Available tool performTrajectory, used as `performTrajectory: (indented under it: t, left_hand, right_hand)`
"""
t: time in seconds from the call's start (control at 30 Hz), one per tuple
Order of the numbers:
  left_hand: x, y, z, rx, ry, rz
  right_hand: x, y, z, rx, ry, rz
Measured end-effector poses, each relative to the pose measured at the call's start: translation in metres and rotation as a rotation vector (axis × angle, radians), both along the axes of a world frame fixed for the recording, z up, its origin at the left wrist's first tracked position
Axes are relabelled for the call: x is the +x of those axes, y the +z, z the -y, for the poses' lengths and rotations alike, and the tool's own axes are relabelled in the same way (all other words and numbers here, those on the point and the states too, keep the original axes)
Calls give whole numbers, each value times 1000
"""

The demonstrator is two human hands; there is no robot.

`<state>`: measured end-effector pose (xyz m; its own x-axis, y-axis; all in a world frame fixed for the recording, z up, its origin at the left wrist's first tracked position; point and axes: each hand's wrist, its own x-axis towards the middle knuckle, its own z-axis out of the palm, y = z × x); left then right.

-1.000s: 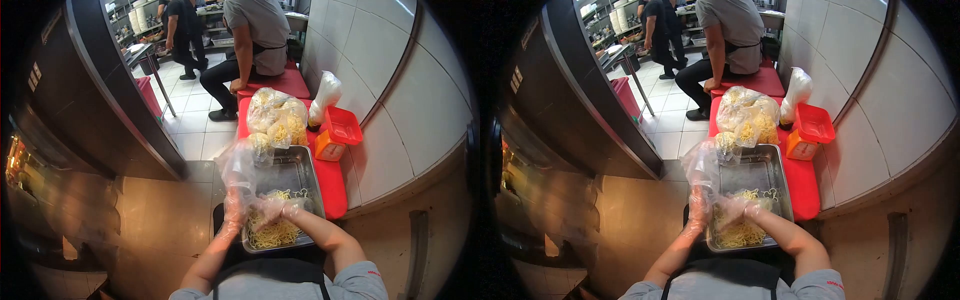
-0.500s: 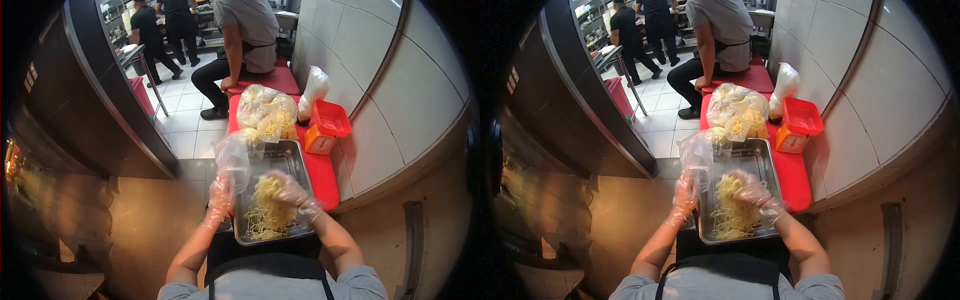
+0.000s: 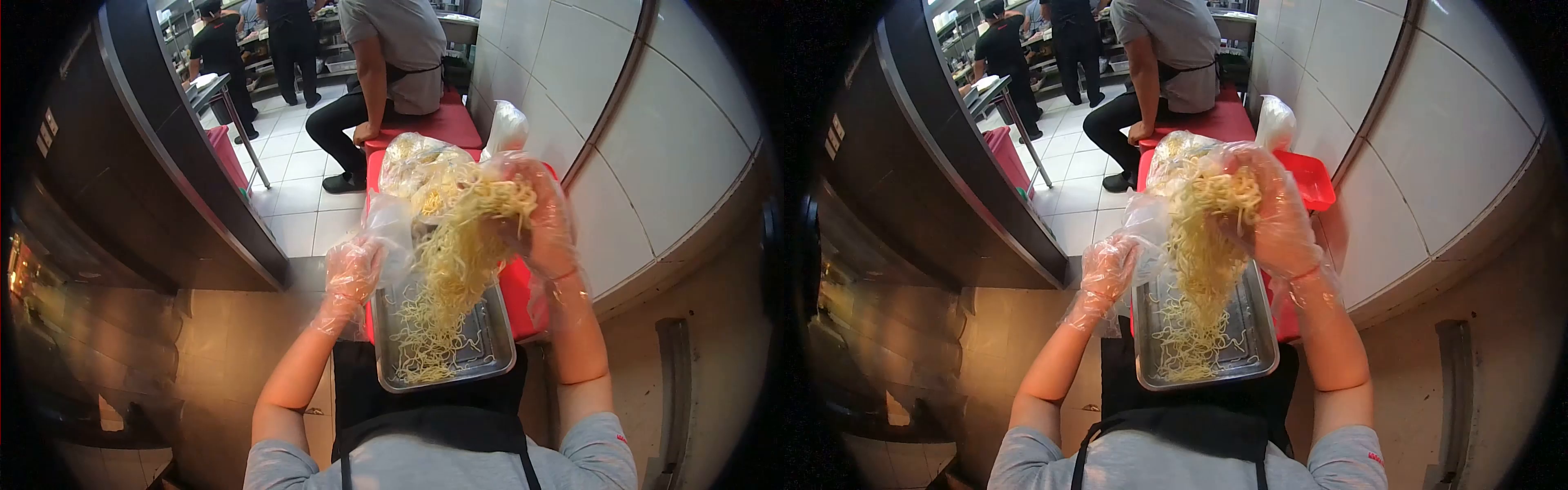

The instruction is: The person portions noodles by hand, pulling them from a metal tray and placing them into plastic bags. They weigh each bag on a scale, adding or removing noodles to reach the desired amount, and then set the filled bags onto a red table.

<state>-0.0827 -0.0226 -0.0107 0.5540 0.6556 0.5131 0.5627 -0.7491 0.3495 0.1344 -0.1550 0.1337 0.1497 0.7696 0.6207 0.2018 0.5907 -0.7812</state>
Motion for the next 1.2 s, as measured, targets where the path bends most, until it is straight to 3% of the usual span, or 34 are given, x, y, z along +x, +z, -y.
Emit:
performTrajectory:
  t: [0.1, 0.13, 0.2, 0.37, 0.4, 0.47, 0.53, 0.63, 0.7, 0.77, 0.8, 0.9, 1.0, 1.1, 1.17, 1.2]
  left_hand:
    - [-1, -1, 0, -23, -7, 10]
    - [-3, -4, 2, -19, -9, -7]
    - [-1, -4, 0, 13, -10, -28]
    - [1, -6, 3, -32, -26, 2]
    - [2, -5, 2, -5, -26, 12]
    - [2, 2, 2, -14, -48, 16]
    - [3, 0, 2, -27, -58, 34]
    - [2, -13, -3, -13, -59, 80]
    - [2, -15, -5, 37, -74, 110]
    - [2, -17, -11, 13, -91, 131]
    - [0, -19, -12, -4, -97, 140]
    - [-5, -25, -20, -87, -92, 85]
    - [2, -29, -19, -133, 95, 12]
    - [0, -24, -14, -59, 62, -20]
    - [4, -14, -10, -140, 78, -88]
    - [6, -11, -9, -182, 83, -123]
  right_hand:
    - [9, 24, 4, 20, -158, 31]
    - [4, 30, 1, -66, 3, -146]
    - [13, 21, -3, -36, 83, -100]
    - [-3, 41, 3, 27, -40, -198]
    - [8, 36, 1, -84, 82, -157]
    - [4, 40, 1, -16, 62, -153]
    - [8, 45, 3, 30, -126, -103]
    - [4, 32, 0, 38, -242, -108]
    - [9, 18, -4, -70, -70, -124]
    - [5, 6, -10, 69, -4, -189]
    - [-4, 6, -9, 22, -151, -299]
    - [24, -52, -20, -86, -291, 354]
    - [33, -121, -41, -291, -86, -65]
    - [30, -187, -47, -485, -53, -131]
    - [29, -209, -42, -714, -137, 517]
    - [17, -223, -34, -683, -253, 726]
